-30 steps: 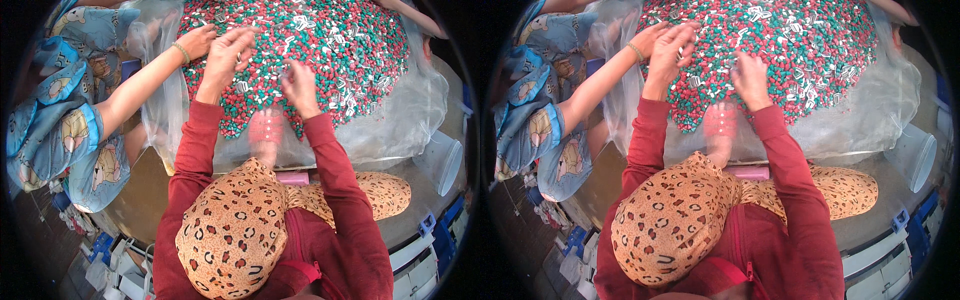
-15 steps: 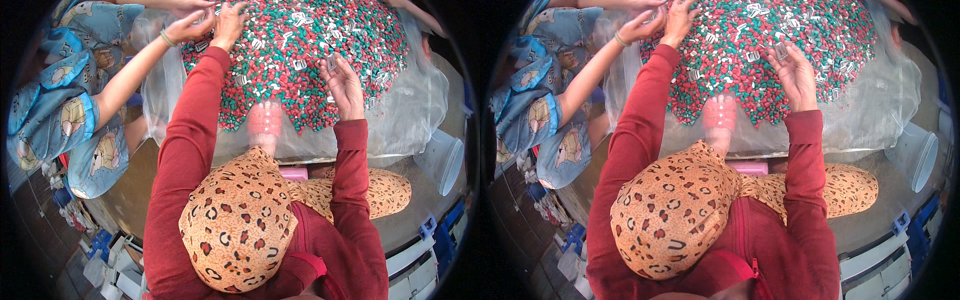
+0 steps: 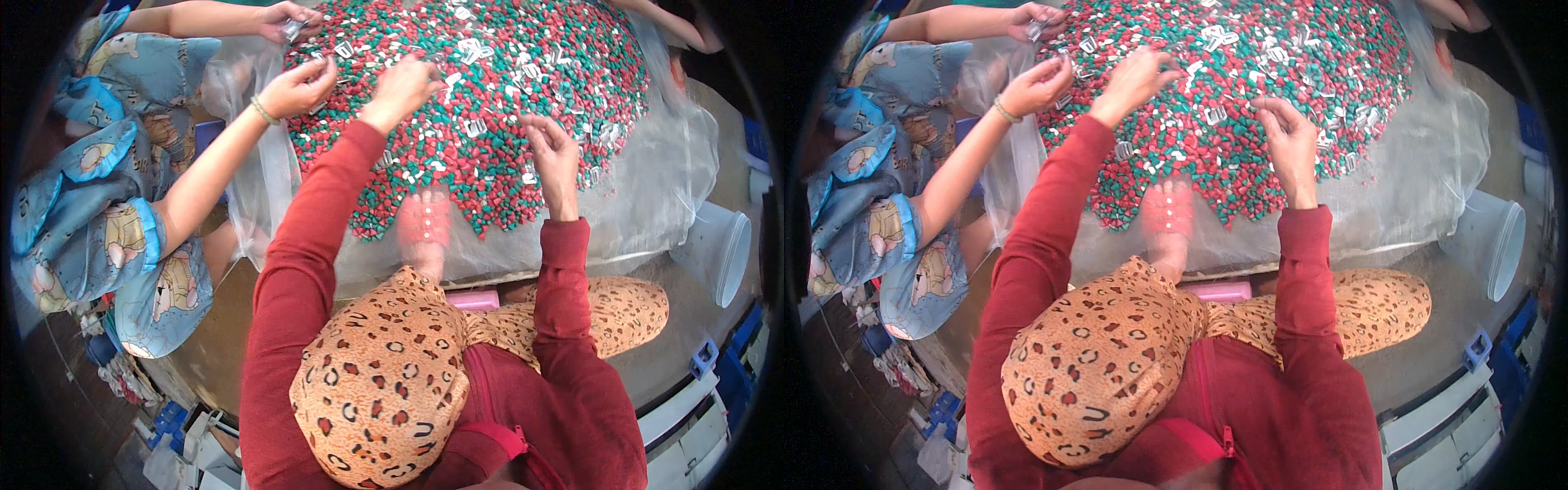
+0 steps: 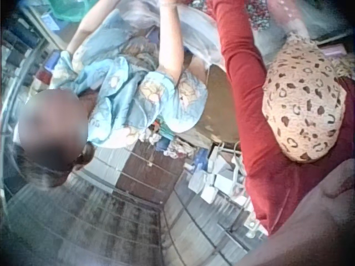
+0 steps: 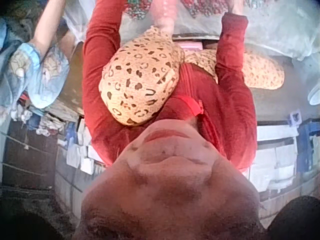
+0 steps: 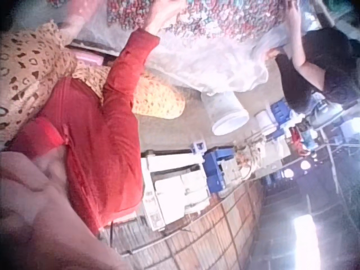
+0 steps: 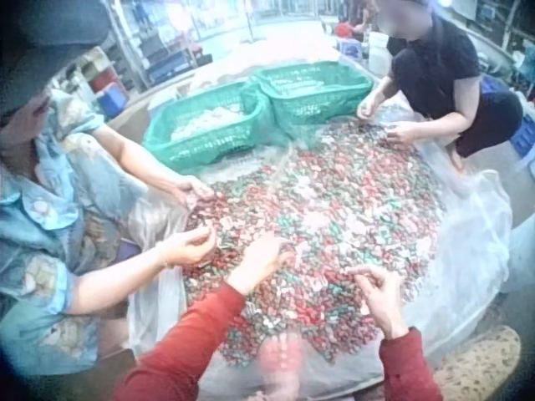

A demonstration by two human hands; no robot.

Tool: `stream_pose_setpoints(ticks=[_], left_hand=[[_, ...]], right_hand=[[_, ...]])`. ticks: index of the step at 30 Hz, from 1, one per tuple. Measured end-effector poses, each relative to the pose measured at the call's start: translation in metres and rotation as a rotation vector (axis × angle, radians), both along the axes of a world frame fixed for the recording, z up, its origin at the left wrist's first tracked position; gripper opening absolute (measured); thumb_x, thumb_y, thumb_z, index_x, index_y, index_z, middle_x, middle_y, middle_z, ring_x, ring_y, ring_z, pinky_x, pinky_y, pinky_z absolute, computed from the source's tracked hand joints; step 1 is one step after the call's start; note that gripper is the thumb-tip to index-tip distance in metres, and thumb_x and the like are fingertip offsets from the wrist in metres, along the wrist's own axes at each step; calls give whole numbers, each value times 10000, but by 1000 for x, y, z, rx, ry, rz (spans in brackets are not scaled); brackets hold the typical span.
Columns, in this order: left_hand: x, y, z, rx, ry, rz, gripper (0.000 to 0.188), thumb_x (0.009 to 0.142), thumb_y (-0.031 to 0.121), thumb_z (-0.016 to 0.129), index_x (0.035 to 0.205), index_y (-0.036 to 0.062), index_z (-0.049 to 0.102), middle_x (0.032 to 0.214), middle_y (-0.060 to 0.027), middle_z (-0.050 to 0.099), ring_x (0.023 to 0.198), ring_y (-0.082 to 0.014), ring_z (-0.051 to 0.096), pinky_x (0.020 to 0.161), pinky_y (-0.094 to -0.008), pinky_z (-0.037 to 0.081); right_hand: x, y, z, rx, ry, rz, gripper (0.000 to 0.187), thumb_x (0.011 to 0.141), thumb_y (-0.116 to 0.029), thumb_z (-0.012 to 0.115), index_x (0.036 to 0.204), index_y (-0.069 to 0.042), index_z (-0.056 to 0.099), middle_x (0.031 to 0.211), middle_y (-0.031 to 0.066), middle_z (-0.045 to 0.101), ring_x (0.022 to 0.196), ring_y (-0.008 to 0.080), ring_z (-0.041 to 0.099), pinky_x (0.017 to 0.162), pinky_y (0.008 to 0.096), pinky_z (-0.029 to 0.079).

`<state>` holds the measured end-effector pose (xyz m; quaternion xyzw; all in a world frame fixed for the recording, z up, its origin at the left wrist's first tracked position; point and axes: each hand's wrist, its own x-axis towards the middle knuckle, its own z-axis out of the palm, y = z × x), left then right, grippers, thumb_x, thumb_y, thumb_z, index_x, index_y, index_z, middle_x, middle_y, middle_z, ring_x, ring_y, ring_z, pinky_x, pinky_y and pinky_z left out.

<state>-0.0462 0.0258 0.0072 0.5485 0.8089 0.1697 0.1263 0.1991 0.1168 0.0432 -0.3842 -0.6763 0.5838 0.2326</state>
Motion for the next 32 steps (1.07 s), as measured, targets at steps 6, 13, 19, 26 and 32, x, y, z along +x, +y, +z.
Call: stream_pose_setpoints(ticks=[6,13,19,26,32], left_hand=[[19,40,-35,-77,-211,40,405,781,339,693,1053,46,630,857,-168,649,926,-308,615,810,-411,477],[16,-9,-12,-46,-570,-47,287,704,265,760,834,36,647,688,-64,601,646,-146,572,585,-314,440],[10,-69,35,298,-1273,261,246,805,246,674,902,45,572,816,-40,598,729,-109,575,540,-198,427],[27,-102,32,830,-2149,52,232,788,75,565,1007,81,488,932,-134,545,748,-236,596,371,-217,474],[39,-116,-4,247,-1902,426,324,862,107,582,1170,129,484,842,-82,510,575,-107,469,350,-145,347]], right_hand=[[-16,-9,3,-125,-14,-82,196,875,-61,571,1049,-37,657,846,-24,639,689,11,498,627,183,395],[-5,1,12,-140,-26,-68,226,870,-68,573,1084,-47,643,790,-53,620,557,-10,385,475,179,299],[-71,33,-15,259,-168,169,325,844,-146,597,1165,-96,593,581,11,509,529,81,460,523,278,392],[-179,44,-62,655,-523,407,495,835,-263,614,1294,-146,471,1234,223,485,984,392,581,825,473,469],[-166,0,-90,648,-703,521,315,869,-262,550,1138,-103,513,1164,208,465,876,386,633,763,519,509]])
